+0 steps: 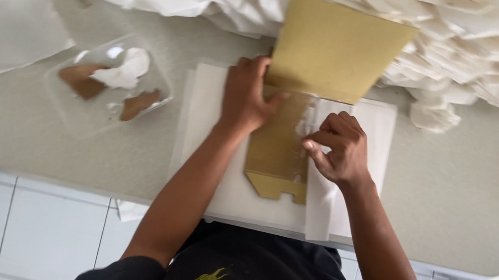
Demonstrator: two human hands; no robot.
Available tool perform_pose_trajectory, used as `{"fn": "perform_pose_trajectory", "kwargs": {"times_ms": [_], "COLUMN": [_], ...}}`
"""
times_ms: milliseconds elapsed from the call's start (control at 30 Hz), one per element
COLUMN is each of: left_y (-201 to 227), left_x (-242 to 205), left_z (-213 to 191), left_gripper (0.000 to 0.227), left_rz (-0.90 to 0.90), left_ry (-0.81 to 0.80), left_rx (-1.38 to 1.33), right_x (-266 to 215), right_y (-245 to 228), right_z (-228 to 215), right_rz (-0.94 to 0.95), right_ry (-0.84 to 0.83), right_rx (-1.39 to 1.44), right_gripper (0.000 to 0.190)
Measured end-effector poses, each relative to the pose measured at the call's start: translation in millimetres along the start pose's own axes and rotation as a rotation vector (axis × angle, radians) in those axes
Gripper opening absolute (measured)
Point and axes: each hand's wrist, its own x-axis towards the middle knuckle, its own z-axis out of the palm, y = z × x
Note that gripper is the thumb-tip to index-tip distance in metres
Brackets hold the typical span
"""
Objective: The person repeatedly places white paper sheets into a yellow cardboard folder, folds the paper over the folder, and smooths the crease. The person continues this process with multiple sheets, stacking them on the table.
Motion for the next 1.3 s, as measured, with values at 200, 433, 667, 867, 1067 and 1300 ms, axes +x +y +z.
{"fn": "perform_pose_trajectory", "kwargs": {"times_ms": [200, 433, 667, 867, 1067, 1300], "left_y": [-42, -11, -2, -7, -10, -14], "left_x": [7, -3, -4, -2, -3, -5], "left_z": [58, 27, 15, 20, 32, 23], "left_gripper": [0.053, 0.071, 0.067, 0.069, 0.071, 0.105], "left_rz": [-0.078, -0.043, -0.023, -0.032, -0.033, 0.009], "left_ry": [-0.058, 0.054, -0.060, -0.090, -0.036, -0.005], "left_rx": [0.118, 0.080, 0.140, 0.166, 0.114, 0.103], "right_x": [105, 174, 187, 190, 167, 71], "right_y": [-106, -167, -171, -161, -131, -73], "right_z": [28, 108, 157, 152, 104, 30], "right_rz": [-0.206, -0.277, -0.251, -0.181, 0.325, 0.505], "right_ry": [-0.044, -0.314, -0.343, -0.314, -0.364, 0.068], "right_rx": [0.095, -0.030, -0.241, -0.031, 1.173, 1.305], "right_gripper": [0.030, 0.044, 0.075, 0.066, 0.088, 0.098]}}
